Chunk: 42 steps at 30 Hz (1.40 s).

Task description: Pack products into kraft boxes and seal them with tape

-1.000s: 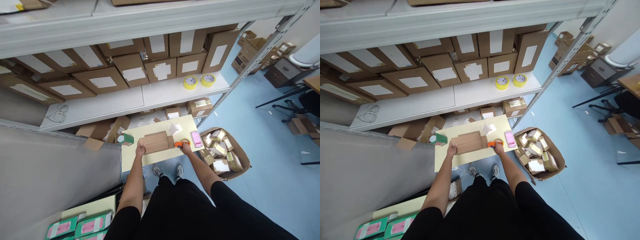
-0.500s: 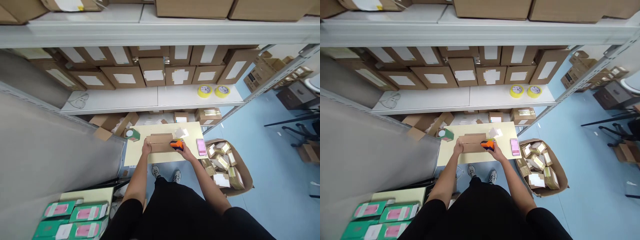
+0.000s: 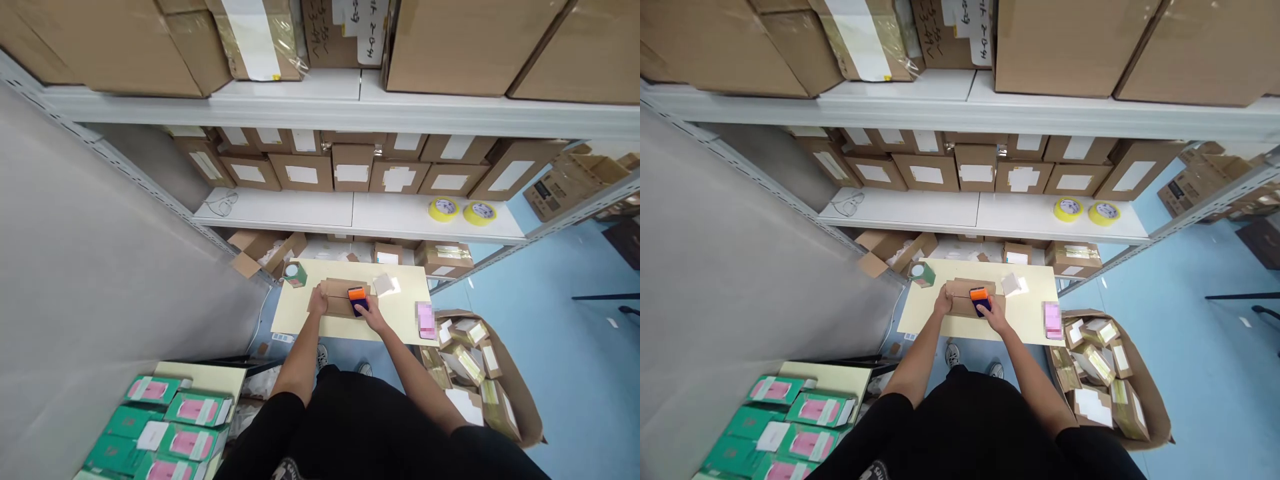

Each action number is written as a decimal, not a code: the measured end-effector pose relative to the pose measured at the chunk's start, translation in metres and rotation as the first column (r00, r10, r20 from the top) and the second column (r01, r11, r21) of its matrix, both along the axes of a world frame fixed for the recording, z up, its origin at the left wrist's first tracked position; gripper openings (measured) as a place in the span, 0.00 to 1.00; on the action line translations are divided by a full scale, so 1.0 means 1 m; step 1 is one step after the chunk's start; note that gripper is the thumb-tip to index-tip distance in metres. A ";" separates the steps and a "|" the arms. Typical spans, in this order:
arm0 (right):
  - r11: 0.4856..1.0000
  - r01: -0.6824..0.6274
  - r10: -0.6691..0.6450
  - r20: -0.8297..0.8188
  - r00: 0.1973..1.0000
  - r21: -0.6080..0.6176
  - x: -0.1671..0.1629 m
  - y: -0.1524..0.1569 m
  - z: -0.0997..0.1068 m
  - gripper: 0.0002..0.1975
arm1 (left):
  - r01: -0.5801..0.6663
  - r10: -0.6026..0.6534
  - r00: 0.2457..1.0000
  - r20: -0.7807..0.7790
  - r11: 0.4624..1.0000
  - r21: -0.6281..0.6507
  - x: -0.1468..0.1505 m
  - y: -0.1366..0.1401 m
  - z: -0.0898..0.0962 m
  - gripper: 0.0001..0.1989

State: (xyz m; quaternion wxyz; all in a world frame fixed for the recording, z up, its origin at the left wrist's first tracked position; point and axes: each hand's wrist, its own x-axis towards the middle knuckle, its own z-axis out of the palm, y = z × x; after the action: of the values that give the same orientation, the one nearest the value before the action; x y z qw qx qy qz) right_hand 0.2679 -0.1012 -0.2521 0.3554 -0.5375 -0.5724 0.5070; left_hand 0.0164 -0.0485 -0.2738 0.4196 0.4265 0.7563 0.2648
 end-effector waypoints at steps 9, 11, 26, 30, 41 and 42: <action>0.998 -0.054 0.054 -0.011 0.998 0.027 -0.002 0.001 0.003 0.29 | 0.082 -0.050 0.964 -0.260 0.990 0.113 0.014 0.000 0.045 0.32; 0.997 -0.066 0.065 0.006 0.998 0.045 -0.004 0.000 0.004 0.29 | 0.201 -0.182 0.977 -0.108 0.958 0.202 0.018 0.010 0.061 0.24; 0.990 -0.136 0.139 -0.152 0.978 0.032 0.004 0.009 0.005 0.32 | 0.289 -0.241 0.758 0.606 0.957 0.020 0.038 0.026 0.106 0.25; 0.992 -0.120 0.124 -0.139 0.983 0.036 0.001 0.007 0.011 0.31 | 0.207 -0.219 0.814 0.538 0.975 0.084 0.034 0.028 0.110 0.24; 0.977 -0.207 0.200 0.107 0.974 0.056 0.008 0.029 0.040 0.26 | -0.179 0.073 0.886 0.458 0.965 0.191 0.030 0.014 0.103 0.10; 0.975 -0.215 0.205 0.149 0.967 0.052 0.009 0.033 0.043 0.25 | -0.224 0.115 0.879 0.463 0.956 0.189 0.030 0.011 0.100 0.09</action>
State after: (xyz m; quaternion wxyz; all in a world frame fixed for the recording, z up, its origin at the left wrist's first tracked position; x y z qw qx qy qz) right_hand 0.2768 -0.0684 -0.2092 0.2756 -0.4965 -0.6670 0.4824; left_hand 0.0460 -0.0376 -0.1742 0.5033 0.3327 0.6370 0.4798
